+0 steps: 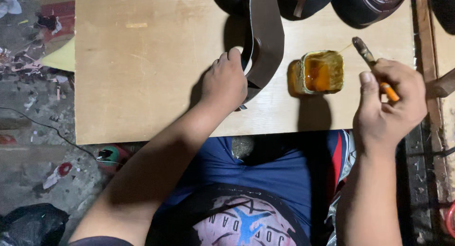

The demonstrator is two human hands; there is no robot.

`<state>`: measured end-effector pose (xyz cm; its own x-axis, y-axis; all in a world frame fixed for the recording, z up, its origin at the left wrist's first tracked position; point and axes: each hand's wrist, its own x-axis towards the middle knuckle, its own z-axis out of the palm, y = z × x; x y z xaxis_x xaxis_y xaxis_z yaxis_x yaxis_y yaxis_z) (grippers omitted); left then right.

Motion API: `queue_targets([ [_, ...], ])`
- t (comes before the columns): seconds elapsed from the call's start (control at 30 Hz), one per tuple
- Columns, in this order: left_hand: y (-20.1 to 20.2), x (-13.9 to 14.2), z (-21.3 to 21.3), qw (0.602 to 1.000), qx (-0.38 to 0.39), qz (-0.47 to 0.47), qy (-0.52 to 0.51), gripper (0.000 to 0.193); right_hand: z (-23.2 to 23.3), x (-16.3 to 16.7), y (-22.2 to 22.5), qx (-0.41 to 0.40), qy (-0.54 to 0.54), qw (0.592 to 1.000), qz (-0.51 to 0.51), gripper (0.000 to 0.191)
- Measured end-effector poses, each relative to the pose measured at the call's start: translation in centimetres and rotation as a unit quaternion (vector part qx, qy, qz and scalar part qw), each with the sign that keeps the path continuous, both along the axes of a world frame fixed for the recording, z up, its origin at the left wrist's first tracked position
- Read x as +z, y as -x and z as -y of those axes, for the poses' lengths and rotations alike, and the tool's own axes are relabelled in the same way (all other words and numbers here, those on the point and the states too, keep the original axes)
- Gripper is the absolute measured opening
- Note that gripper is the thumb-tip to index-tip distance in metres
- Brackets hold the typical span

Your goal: The person holds a brown shoe upper piece on a low work table and uses a brush to apply orange glue from a small container along its edges, repositioning and turning the piece to coat different sections. They finish the piece, set it with other completed uppers, and reach for another container on the bench.

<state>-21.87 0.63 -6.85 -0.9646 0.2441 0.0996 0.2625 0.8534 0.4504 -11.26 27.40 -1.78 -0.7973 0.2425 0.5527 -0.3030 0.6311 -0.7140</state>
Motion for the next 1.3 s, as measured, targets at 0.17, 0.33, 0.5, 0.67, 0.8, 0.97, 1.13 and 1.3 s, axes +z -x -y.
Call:
queue_targets([
  [0.17,1.7,0.1,0.8,1.000,-0.015,0.008,0.018,0.037,6.1,-0.1,-0.9,0.123,0.201,0.961,0.143,0.013],
  [0.33,2.2,-0.4,1.1,0.999,-0.024,-0.018,0.027,0.037,11.2,-4.4,1.9,0.202,0.002,0.973,0.112,0.015],
  [0.5,2.2,-0.9,2.2,0.999,-0.022,-0.021,-0.011,0.036,13.0,-6.2,2.4,0.157,-0.068,0.983,0.064,0.016],
  [0.67,2.6,-1.8,4.2,0.995,-0.011,-0.032,-0.097,0.041,15.3,-8.0,2.9,0.104,0.145,0.966,0.189,0.010],
  [0.8,3.0,-2.3,5.2,0.994,-0.020,-0.018,-0.103,0.039,16.0,-9.3,3.8,0.129,0.041,0.989,0.058,0.012],
  [0.97,1.5,-2.2,5.8,0.995,-0.040,-0.018,-0.095,0.039,16.2,-8.4,3.1,0.158,0.080,0.978,0.112,0.010],
  [1.13,0.5,-2.3,6.9,0.995,-0.043,-0.036,-0.087,0.039,17.0,-6.9,1.1,0.137,-0.051,0.988,0.041,0.015],
  [1.3,0.8,-2.9,8.3,0.990,-0.032,-0.035,-0.130,0.043,19.7,-8.2,0.4,0.109,0.071,0.988,0.080,0.012],
])
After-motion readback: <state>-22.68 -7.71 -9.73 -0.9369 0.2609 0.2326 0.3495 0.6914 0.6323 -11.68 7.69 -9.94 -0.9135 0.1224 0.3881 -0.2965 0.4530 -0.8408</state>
